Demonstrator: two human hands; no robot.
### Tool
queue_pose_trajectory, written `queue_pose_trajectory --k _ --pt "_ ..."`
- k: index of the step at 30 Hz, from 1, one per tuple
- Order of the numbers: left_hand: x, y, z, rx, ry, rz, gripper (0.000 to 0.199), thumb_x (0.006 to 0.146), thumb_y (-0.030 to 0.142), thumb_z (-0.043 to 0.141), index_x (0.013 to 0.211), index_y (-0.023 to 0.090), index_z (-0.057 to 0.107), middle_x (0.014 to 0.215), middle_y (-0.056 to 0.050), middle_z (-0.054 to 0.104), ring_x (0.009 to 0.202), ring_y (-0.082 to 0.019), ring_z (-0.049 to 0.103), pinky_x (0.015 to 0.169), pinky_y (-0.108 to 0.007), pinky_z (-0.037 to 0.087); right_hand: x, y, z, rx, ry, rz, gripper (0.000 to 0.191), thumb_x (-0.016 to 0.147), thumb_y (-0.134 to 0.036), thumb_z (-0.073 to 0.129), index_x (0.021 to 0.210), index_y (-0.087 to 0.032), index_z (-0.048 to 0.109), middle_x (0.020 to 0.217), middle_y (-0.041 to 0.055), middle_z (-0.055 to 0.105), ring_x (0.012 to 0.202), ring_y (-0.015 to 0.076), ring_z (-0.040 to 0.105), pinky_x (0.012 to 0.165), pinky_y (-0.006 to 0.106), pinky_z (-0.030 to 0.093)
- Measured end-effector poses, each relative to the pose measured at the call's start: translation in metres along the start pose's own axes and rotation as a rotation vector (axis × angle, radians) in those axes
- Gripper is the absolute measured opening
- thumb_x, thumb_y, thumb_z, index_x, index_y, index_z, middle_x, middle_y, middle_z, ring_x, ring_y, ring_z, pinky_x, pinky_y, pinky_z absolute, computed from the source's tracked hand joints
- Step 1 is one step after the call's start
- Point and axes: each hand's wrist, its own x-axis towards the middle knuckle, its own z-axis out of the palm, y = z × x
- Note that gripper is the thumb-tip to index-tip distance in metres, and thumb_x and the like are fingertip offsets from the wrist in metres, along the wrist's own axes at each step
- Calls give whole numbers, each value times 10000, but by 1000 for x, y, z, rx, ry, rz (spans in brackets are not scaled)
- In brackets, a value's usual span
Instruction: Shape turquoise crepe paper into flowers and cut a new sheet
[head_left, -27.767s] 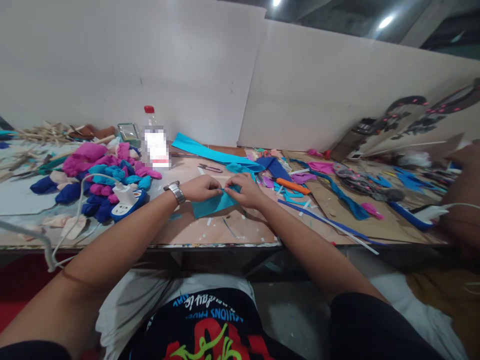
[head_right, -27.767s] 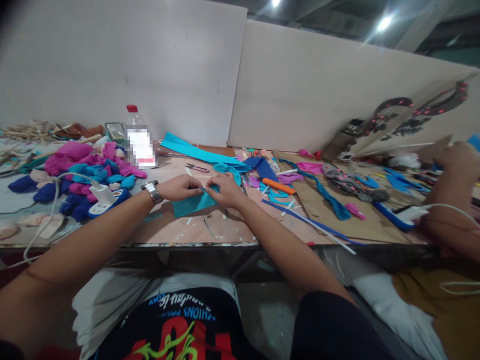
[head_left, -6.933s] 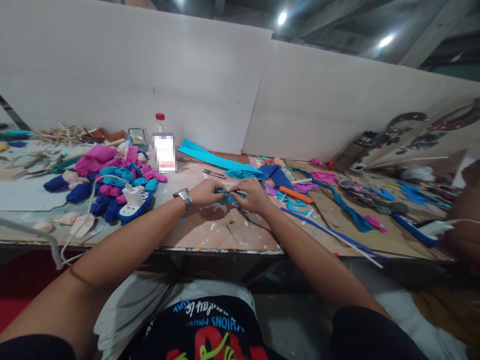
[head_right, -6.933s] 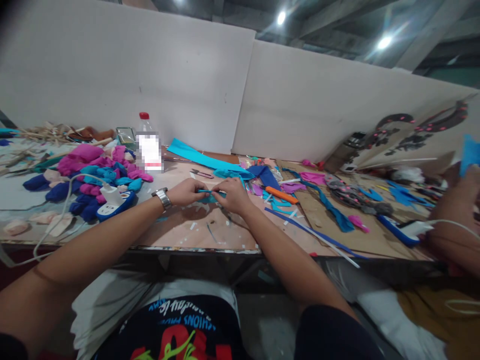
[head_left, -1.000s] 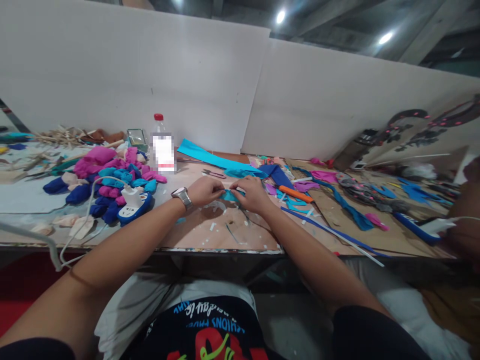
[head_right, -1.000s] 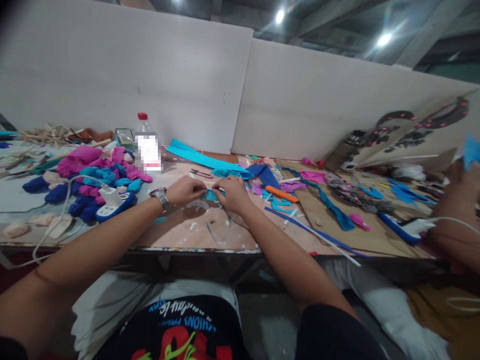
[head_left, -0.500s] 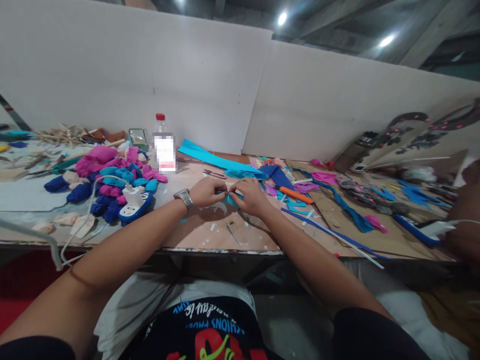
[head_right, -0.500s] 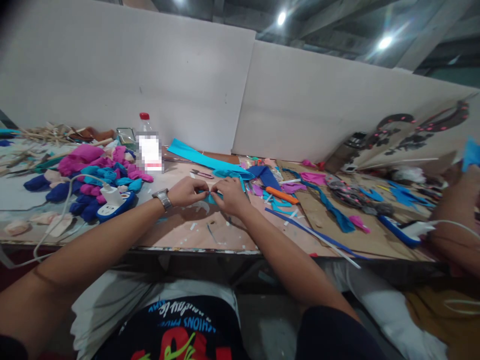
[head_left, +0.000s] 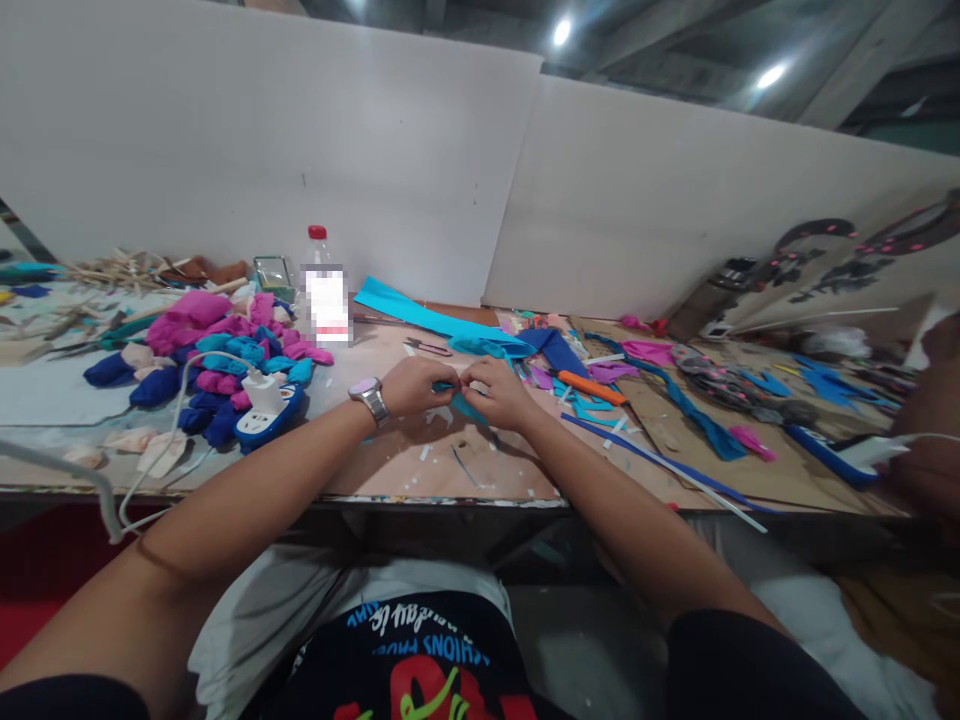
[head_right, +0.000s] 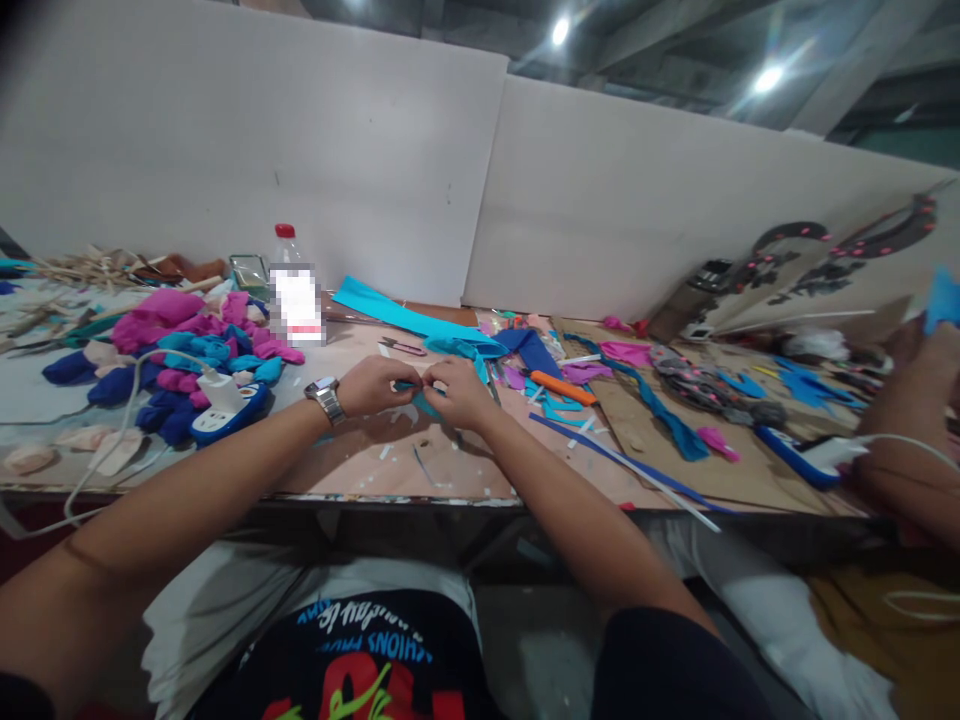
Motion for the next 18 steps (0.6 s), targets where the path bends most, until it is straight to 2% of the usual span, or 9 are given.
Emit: queue_pose_trajectory --k 6,11,18 --pt "-1 2 -2 -68 -9 -5 227 857 260 608 1006 209 771 942 -35 794 828 -189 697 733 -286 446 1 2 1 27 20 6 104 837 -216 584 772 -200 663 827 64 728 852 237 608 814 374 403" --pt "0 3 0 -42 -9 -39 208 823 253 630 968 213 773 898 -28 789 778 -184 676 699 -286 425 1 0 2 62 -2 -19 89 803 -187 599 726 -201 641 771 48 705 794 213 613 793 349 423" --pt "-1 0 1 -36 -16 -32 206 850 285 619 971 202 764 904 -44 782 788 -194 670 698 -286 419 1 3 4 78 -1 -7 86 820 -194 596 751 -196 648 764 42 690 763 200 609 740 328 425"
